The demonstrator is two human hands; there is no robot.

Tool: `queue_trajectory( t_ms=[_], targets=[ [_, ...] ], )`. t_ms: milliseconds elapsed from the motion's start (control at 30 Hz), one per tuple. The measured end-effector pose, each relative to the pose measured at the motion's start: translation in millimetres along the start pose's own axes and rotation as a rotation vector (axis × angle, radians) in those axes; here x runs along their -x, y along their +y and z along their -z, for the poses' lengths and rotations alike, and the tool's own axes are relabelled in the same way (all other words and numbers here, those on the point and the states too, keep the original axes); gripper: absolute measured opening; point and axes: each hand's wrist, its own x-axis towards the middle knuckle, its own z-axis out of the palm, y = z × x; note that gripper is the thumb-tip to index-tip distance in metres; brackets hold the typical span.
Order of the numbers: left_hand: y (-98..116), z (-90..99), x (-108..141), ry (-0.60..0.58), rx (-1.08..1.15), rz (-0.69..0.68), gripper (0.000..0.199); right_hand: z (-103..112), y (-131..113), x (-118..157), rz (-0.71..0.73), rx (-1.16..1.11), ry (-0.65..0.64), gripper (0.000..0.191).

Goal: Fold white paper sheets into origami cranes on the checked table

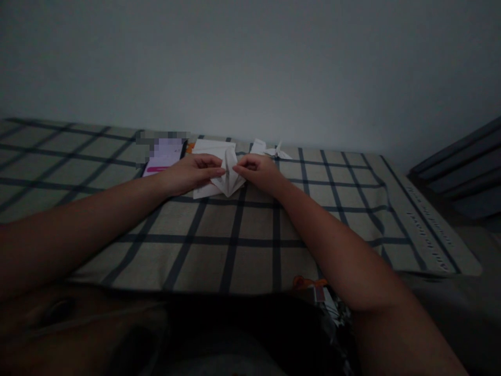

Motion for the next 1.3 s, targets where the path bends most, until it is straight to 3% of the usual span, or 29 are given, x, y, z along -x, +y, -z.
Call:
queue_trajectory(
  t_ms=[367, 600, 900, 1300],
  targets=[
    [-2.2, -0.3, 2.3, 0.013, -0.054, 0.037, 0.018, 0.1, 1.1, 0.4, 0.025, 0.031, -0.021, 0.028],
    [-7.9, -1.9, -1.1, -0.029, 0.249, -0.051, 0.024, 0.6, 3.7, -0.2, -0.001, -0.013, 0.014, 0.027],
    [-0.5, 0.4, 10.8, 0.006, -0.146, -0.05, 0.036, 0.9, 0.2, 2.2, 0.012, 0.061, 0.009, 0.027],
    [-6.1, -2.5, 8.2, 0.031, -0.189, -0.164, 0.034, -0.8, 2.5, 4.0, 0.006, 0.031, -0.019, 0.026]
  ],
)
